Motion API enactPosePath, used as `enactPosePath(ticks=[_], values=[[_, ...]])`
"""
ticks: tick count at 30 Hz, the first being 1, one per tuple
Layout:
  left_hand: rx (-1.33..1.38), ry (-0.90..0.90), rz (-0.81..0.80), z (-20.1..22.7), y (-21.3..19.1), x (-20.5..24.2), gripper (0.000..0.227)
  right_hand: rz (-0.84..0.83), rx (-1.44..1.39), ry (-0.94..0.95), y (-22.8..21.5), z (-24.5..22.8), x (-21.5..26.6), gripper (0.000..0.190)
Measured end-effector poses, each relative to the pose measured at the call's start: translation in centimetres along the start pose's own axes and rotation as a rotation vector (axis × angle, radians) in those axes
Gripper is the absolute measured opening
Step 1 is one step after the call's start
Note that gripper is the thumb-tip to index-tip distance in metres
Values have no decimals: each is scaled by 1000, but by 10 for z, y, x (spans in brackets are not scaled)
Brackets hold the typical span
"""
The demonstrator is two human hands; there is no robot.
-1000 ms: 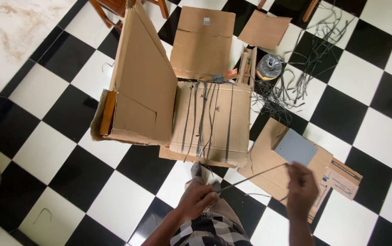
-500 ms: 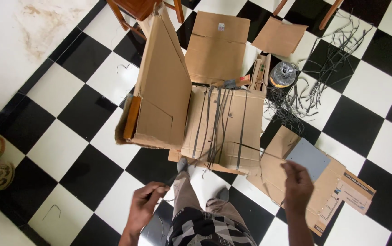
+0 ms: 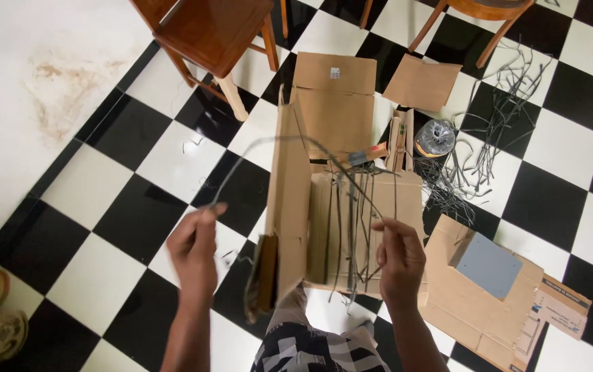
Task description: Wrapping a wooden chair seat with cardboard and securing it with plastic ties
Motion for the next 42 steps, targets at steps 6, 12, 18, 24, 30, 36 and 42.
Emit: enactPosePath(ticks=[6, 12, 18, 24, 30, 36, 42], values=[[280, -78, 198, -65, 69, -108, 17, 109, 95, 32, 70, 14, -55, 24], [338, -290, 157, -163, 108, -131, 26, 115, 125, 151, 86, 75, -74, 23], [292, -533, 143, -183, 82, -73, 27, 118, 210, 330, 79, 96, -37, 19], [270, -515, 20, -177, 58, -9, 34, 42, 202, 405, 68, 144, 12, 22], [267, -495, -71, -180, 55, 46, 33, -67, 206, 390, 80, 133, 59, 21], [167, -430, -50, -171, 44, 88, 33, -105, 206, 382, 78, 124, 100, 26], [261, -408, 0, -179, 26, 115, 30, -149, 270, 356, 68, 114, 149, 26]])
Point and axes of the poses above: each hand's wrist, its own x-axis away from the middle knuckle, its own y-axis out of the palm, z = x × y, the point moved 8 cm from there along -x, towards the middle knuckle
